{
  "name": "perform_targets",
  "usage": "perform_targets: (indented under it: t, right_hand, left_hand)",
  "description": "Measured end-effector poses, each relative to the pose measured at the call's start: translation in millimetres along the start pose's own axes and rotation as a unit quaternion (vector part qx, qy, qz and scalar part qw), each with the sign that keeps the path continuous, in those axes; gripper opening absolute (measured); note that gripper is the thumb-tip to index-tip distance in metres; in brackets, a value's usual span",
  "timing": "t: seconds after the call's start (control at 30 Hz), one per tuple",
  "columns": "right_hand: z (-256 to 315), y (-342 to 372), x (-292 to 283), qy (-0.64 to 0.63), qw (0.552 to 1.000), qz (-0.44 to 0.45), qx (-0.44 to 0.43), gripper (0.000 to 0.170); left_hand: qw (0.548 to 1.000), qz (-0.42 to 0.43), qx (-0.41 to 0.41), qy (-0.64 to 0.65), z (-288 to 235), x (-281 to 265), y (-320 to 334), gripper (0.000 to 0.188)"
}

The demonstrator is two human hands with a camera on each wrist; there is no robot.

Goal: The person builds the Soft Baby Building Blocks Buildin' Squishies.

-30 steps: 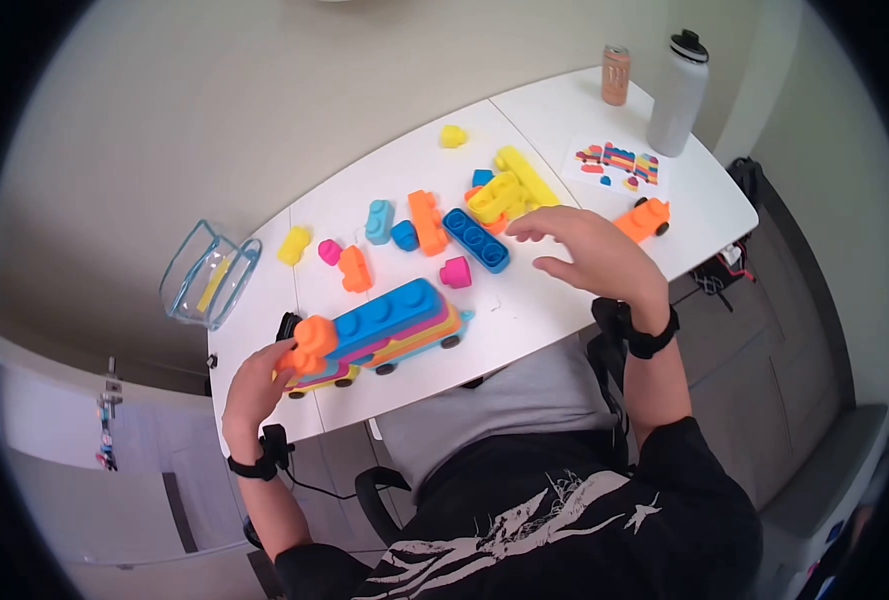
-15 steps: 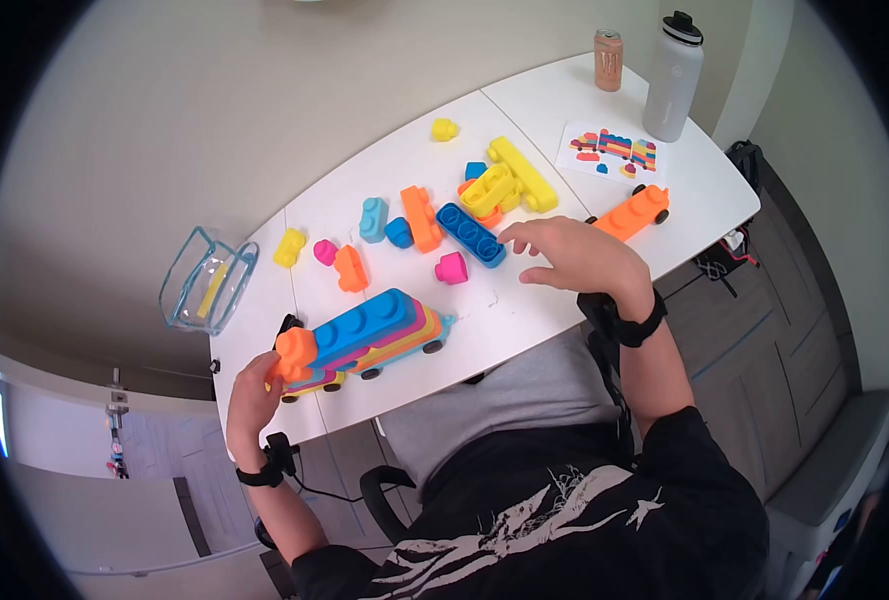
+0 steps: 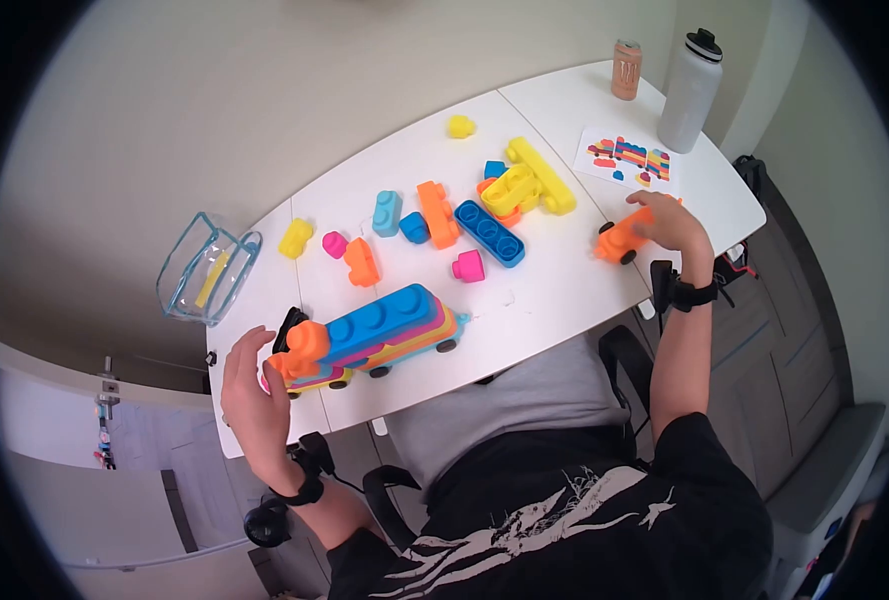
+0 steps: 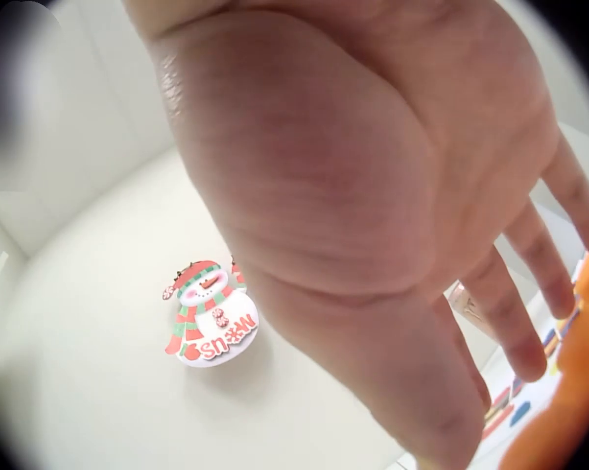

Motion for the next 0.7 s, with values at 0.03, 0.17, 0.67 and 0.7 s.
perform_targets:
  t: [0.03, 0.17, 0.67, 0.7]
  right_hand:
    - [0, 1, 7, -0.002, 1.000, 0.018, 0.007, 0.058]
    - [19, 5, 9, 0.045, 0.998, 0.044, 0.026, 0.062]
    - [144, 37, 30, 0.014, 0.992, 0.074, -0.103, 0.035]
    - [149, 39, 31, 0.023, 0.990, 0.071, -0.116, 0.033]
  left_hand:
    - [1.000, -0.001, 0.000, 0.004, -9, 0, -1, 0.042]
    - [0.994, 0.028, 0.021, 0.108, -27, 14, -3, 0.041]
    - [0.998, 0.027, 0.031, 0.053, -19, 26, -14, 0.036]
    - [0.998, 0.037, 0.020, 0.056, -15, 28, -13, 0.036]
Point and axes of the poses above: each hand's wrist, its own y-axis away from the middle knuckle, its own x-axis out of the palm, z = x × y, the point moved 9 cm from there along -y, towards the middle knuckle, and after that the axes turned 9 degrees about y, right-handed, at the moved point
